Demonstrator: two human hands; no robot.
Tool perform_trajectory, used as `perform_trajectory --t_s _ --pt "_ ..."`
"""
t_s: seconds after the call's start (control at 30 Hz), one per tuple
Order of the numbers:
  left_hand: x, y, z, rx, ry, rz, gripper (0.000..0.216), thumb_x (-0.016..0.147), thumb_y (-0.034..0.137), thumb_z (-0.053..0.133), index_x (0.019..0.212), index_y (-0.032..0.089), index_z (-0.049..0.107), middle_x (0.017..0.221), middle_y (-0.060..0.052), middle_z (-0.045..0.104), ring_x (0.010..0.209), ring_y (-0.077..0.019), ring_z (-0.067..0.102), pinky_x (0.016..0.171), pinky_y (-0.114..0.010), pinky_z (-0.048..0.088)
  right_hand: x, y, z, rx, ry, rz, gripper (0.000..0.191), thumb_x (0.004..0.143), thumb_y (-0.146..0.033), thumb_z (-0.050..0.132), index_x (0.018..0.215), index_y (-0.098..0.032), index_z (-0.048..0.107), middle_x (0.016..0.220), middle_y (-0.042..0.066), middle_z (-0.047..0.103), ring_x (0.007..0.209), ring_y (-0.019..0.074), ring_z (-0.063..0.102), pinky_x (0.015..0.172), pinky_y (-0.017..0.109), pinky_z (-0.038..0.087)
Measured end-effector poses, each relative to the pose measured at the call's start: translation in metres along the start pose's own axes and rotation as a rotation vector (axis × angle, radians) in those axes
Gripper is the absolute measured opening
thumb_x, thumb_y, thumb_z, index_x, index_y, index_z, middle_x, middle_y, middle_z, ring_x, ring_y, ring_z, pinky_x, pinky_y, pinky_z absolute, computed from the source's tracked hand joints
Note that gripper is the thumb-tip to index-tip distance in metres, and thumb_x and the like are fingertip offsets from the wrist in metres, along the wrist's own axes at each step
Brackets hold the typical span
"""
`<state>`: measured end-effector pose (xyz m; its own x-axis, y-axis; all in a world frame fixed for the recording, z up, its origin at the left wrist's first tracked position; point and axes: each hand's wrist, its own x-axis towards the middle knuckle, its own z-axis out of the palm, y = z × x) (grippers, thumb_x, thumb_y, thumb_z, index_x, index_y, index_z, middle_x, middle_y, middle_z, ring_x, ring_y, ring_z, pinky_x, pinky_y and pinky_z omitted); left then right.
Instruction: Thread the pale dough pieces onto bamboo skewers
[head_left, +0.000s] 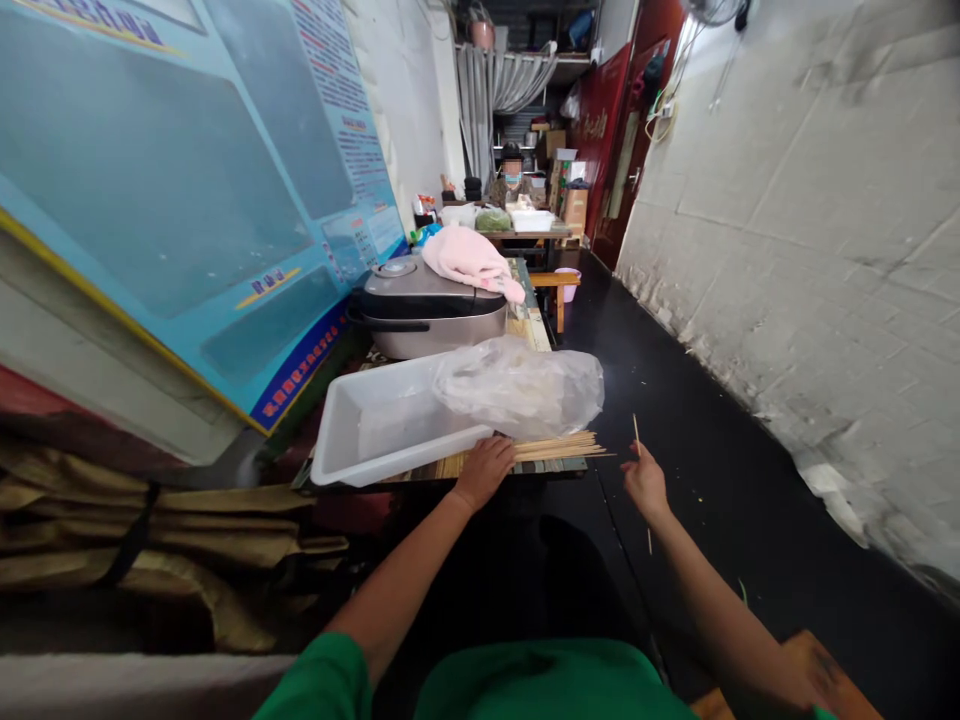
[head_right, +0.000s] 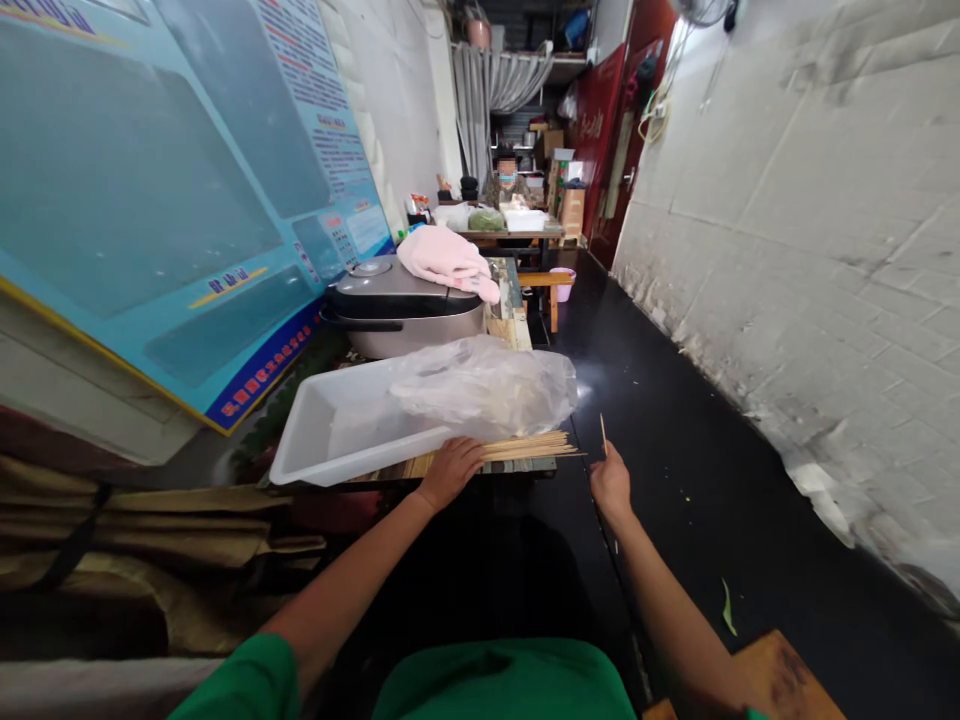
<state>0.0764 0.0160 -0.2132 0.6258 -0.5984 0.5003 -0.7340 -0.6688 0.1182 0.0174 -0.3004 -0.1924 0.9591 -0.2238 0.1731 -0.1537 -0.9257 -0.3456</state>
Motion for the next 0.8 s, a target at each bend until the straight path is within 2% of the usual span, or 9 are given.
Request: perform_trajectory --t_s 0.1,0.2,0.3,0.4,0.47,0.57,0.63,0.67,0.8 --pt "0.001 0.002 0.002 0.024 0.042 0.063 0.022 0.094 0.025 0.048 0.107 0.015 0.063 0.112 -0.008 0.066 0.105 -0.0217 0.054 0.092 -0.037 0.043 0.007 0.004 0.020 0.126 -0.044 -0.010 0.062 0.075 0.000 0.029 0.135 -0.002 0.043 0.117 0.017 0.066 0.101 0.0173 0.067 0.085 0.024 0.054" --pt "0.002 0.001 0.003 0.049 0.069 0.101 0.025 0.095 0.024 0.047 0.111 0.014 0.063 0.112 -0.008 0.066 0.106 -0.0213 0.055 0.092 -0.036 0.045 0.011 -0.013 0.039 0.206 -0.045 -0.054 0.062 0.075 -0.001 0.030 0.135 -0.004 0.044 0.126 0.017 0.062 0.113 0.0172 0.061 0.098 0.026 0.049" --pt "0.001 -0.001 0.004 0.073 0.064 0.108 0.027 0.096 0.025 0.045 0.112 0.014 0.063 0.112 -0.009 0.067 0.107 -0.0213 0.056 0.092 -0.037 0.046 0.007 -0.029 0.041 0.240 -0.023 -0.072 0.063 0.073 -0.001 0.031 0.135 -0.004 0.044 0.127 0.017 0.061 0.115 0.0203 0.061 0.100 0.032 0.048" --pt "-0.001 -0.003 0.003 0.055 0.047 0.106 0.028 0.097 0.026 0.042 0.112 0.014 0.063 0.113 -0.010 0.066 0.107 -0.0211 0.057 0.092 -0.038 0.048 -0.004 -0.039 0.019 0.240 0.069 -0.054 0.060 0.078 -0.004 0.028 0.137 0.003 0.039 0.136 0.024 0.050 0.124 0.0255 0.053 0.105 0.041 0.043" --pt "-0.003 -0.004 0.002 0.040 0.030 0.117 0.029 0.097 0.024 0.040 0.115 0.015 0.062 0.116 -0.011 0.065 0.112 -0.0208 0.055 0.095 -0.039 0.047 -0.016 -0.052 -0.007 0.235 0.182 -0.139 0.054 0.086 -0.009 0.027 0.137 -0.002 0.040 0.137 0.022 0.049 0.124 0.0250 0.051 0.103 0.040 0.044" --pt "-0.007 -0.004 0.002 0.055 0.021 0.144 0.033 0.097 0.020 0.038 0.122 0.016 0.059 0.122 -0.012 0.062 0.120 -0.0216 0.052 0.099 -0.042 0.046 -0.031 -0.090 -0.049 0.135 0.366 -0.599 0.046 0.091 -0.013 0.031 0.135 -0.013 0.048 0.113 0.012 0.063 0.096 0.0187 0.063 0.074 0.025 0.052" --pt "-0.010 -0.003 0.000 0.075 0.018 0.163 0.035 0.097 0.019 0.036 0.125 0.016 0.057 0.126 -0.013 0.060 0.124 -0.0225 0.049 0.101 -0.044 0.046 -0.036 -0.121 -0.071 0.002 0.355 -0.887 0.045 0.095 -0.016 0.033 0.139 -0.015 0.043 0.086 0.005 0.066 0.066 0.0140 0.061 0.055 0.023 0.045" --pt "-0.010 -0.003 -0.002 0.084 0.021 0.173 0.035 0.097 0.019 0.037 0.126 0.016 0.056 0.127 -0.013 0.060 0.126 -0.0230 0.048 0.102 -0.044 0.045 -0.035 -0.136 -0.080 -0.067 0.360 -0.942 0.044 0.097 -0.018 0.034 0.141 -0.016 0.040 0.078 0.002 0.064 0.058 0.0134 0.058 0.051 0.024 0.041" --pt "-0.013 -0.001 -0.012 0.086 0.020 0.198 0.035 0.096 0.019 0.039 0.128 0.015 0.054 0.126 -0.011 0.060 0.124 -0.0222 0.049 0.104 -0.041 0.044 -0.025 -0.169 -0.101 -0.175 0.553 -0.865 0.049 0.099 -0.033 0.043 0.142 -0.010 0.035 0.065 -0.001 0.061 0.046 0.0130 0.054 0.044 0.026 0.031"
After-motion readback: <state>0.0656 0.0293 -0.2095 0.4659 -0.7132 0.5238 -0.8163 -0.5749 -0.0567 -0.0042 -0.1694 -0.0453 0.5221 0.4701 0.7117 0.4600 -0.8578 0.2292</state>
